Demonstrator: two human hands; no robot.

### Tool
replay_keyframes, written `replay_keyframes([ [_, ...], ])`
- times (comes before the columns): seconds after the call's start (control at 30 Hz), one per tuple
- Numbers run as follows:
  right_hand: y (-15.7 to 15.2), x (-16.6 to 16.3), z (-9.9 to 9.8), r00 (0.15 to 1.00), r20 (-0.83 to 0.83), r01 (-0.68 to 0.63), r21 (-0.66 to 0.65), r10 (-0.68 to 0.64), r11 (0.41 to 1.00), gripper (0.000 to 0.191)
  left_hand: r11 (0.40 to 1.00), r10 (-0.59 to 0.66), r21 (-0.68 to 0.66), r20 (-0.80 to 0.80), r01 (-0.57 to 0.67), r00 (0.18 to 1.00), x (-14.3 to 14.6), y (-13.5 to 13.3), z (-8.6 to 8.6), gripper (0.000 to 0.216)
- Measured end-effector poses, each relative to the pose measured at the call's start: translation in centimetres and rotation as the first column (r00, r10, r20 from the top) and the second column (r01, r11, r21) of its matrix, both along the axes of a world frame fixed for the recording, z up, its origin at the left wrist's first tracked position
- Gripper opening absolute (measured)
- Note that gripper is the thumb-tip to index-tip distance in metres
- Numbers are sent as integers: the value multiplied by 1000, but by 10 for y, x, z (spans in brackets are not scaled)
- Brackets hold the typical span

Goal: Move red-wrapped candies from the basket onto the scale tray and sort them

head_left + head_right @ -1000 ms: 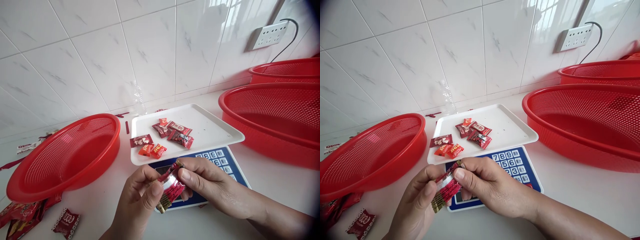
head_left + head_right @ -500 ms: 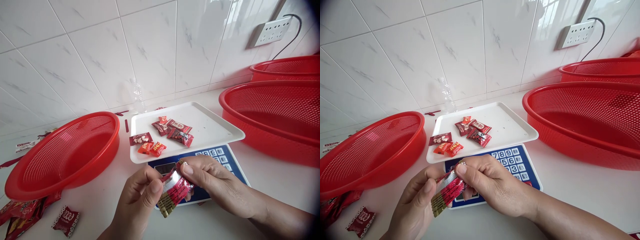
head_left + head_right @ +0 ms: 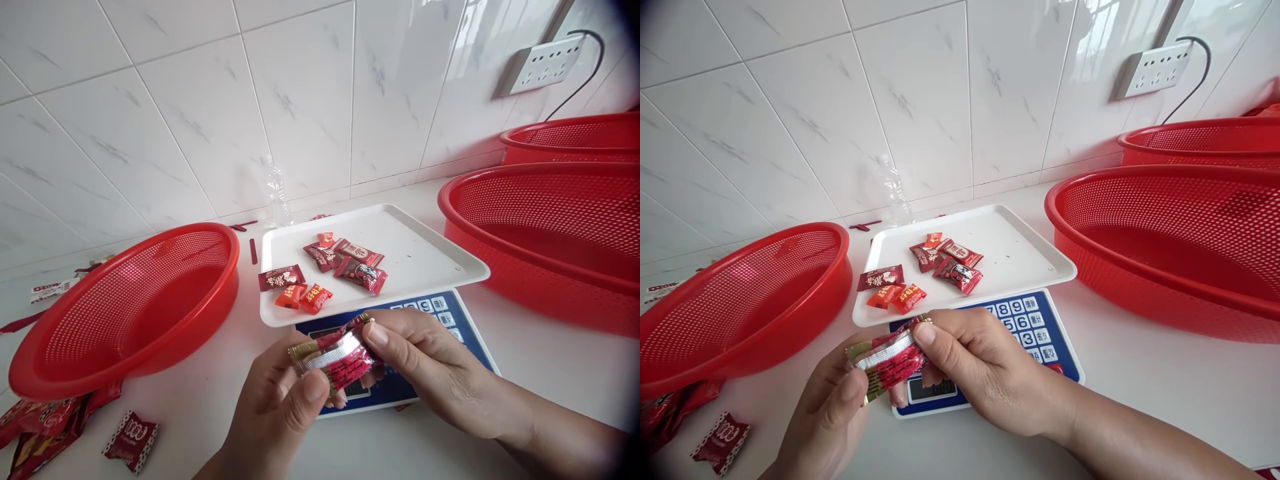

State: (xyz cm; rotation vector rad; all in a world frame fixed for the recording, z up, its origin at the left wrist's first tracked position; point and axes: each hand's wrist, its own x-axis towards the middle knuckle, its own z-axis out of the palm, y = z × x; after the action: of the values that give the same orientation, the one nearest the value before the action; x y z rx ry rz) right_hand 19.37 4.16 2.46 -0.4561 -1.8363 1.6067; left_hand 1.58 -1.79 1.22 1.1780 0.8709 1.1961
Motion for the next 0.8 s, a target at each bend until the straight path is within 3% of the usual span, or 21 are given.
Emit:
replay_keyframes([
  [0.1, 0, 1, 0, 1000, 29, -2, 75, -1, 997, 47, 999, 46, 13, -3, -46, 999, 0, -1, -3, 31],
  [0.33, 0, 1, -3, 986, 40, 141, 306, -161, 942, 42, 975, 202, 112, -88, -191, 976, 6, -3, 0, 29],
  [0.57, 0, -1, -2, 978, -39, 197, 516, -207, 834, 26, 868, 440, 307, -110, -390, 891, 14, -4, 1, 15],
  [0.67, 0, -2, -4, 968, -98, 246, 554, -232, 795, 13, 837, 451, 391, -100, -382, 887, 13, -4, -1, 11],
  [0.8, 1, -3, -6, 949, -176, 313, 628, -262, 712, 15, 825, 431, 454, -122, -336, 894, 11, -4, -2, 12],
])
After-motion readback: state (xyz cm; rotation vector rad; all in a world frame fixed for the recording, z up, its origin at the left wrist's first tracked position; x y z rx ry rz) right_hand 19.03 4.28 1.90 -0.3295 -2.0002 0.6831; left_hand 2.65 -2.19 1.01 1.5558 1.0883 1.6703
